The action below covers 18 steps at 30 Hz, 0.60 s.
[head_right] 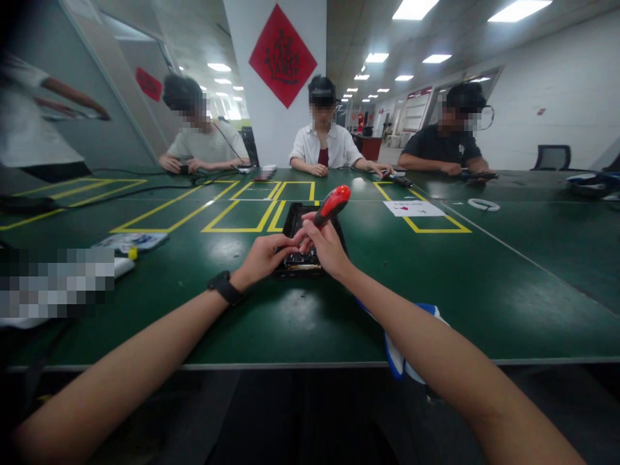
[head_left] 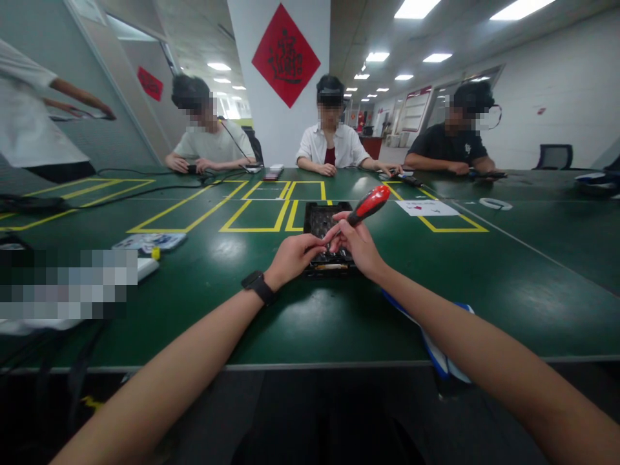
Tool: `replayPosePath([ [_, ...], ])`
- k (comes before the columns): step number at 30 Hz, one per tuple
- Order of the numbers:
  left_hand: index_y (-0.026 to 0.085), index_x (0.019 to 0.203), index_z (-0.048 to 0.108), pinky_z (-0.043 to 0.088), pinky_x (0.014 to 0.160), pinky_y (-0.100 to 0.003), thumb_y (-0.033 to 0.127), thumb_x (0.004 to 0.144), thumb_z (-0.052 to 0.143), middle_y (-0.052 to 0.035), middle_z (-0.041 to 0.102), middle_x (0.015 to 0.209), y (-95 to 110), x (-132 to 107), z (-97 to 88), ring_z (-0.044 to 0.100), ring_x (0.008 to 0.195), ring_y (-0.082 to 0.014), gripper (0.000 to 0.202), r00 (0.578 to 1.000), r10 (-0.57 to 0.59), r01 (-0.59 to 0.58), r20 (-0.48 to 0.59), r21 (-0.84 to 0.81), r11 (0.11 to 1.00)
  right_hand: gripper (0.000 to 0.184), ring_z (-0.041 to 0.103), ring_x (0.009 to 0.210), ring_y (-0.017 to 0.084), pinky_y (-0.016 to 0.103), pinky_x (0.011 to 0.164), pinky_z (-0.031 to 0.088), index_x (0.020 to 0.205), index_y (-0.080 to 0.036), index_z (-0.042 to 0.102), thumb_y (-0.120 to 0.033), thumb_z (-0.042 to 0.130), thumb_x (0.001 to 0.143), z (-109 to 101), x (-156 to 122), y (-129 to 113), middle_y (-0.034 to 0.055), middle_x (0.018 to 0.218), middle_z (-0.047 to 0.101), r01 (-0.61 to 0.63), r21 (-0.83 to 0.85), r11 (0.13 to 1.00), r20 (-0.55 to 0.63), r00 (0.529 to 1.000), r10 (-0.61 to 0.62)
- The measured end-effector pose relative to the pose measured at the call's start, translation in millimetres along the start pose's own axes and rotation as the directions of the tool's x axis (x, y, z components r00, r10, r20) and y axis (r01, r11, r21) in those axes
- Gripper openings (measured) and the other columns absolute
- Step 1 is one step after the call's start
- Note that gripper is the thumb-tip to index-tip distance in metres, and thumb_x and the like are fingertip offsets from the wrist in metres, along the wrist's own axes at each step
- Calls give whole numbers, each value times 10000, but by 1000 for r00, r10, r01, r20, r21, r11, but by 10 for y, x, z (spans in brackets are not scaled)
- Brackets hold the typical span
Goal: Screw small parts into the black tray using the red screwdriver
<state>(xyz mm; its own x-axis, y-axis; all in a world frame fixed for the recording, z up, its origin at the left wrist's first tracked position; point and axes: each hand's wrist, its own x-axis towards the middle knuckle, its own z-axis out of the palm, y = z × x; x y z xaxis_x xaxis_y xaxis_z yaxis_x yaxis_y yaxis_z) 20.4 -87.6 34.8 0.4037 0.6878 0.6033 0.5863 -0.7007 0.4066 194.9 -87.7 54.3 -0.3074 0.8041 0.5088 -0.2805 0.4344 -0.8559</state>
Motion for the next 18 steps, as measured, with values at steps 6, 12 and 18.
replayPosePath([
  [6, 182, 880, 654, 408, 676, -262, 364, 812, 582, -43, 656, 832, -11, 26, 17, 571, 735, -152, 207, 1000, 0, -1, 6, 20, 1000, 328, 553, 520, 76, 216, 541, 456, 1075, -202, 407, -414, 508, 846, -59, 27, 57, -17, 741, 637, 23, 2, 1000, 5, 1000, -23],
  [12, 169, 818, 646, 409, 657, -252, 380, 799, 597, -32, 647, 786, -45, 46, 22, 566, 706, -143, 218, 1000, -19, 20, 1, -82, 996, 354, 558, 526, 75, 222, 570, 468, 1062, -204, 409, -457, 506, 835, -76, 43, 79, -19, 739, 636, 8, 1, 1000, -3, 1000, -8],
  [18, 178, 879, 652, 408, 694, -260, 344, 868, 488, -37, 638, 809, -17, 57, -18, 565, 734, -145, 233, 998, 29, -26, 54, -57, 998, 326, 561, 523, 79, 231, 586, 475, 1085, -219, 403, -441, 471, 856, -97, 35, 95, -32, 717, 631, -2, 50, 999, 18, 1000, 1],
])
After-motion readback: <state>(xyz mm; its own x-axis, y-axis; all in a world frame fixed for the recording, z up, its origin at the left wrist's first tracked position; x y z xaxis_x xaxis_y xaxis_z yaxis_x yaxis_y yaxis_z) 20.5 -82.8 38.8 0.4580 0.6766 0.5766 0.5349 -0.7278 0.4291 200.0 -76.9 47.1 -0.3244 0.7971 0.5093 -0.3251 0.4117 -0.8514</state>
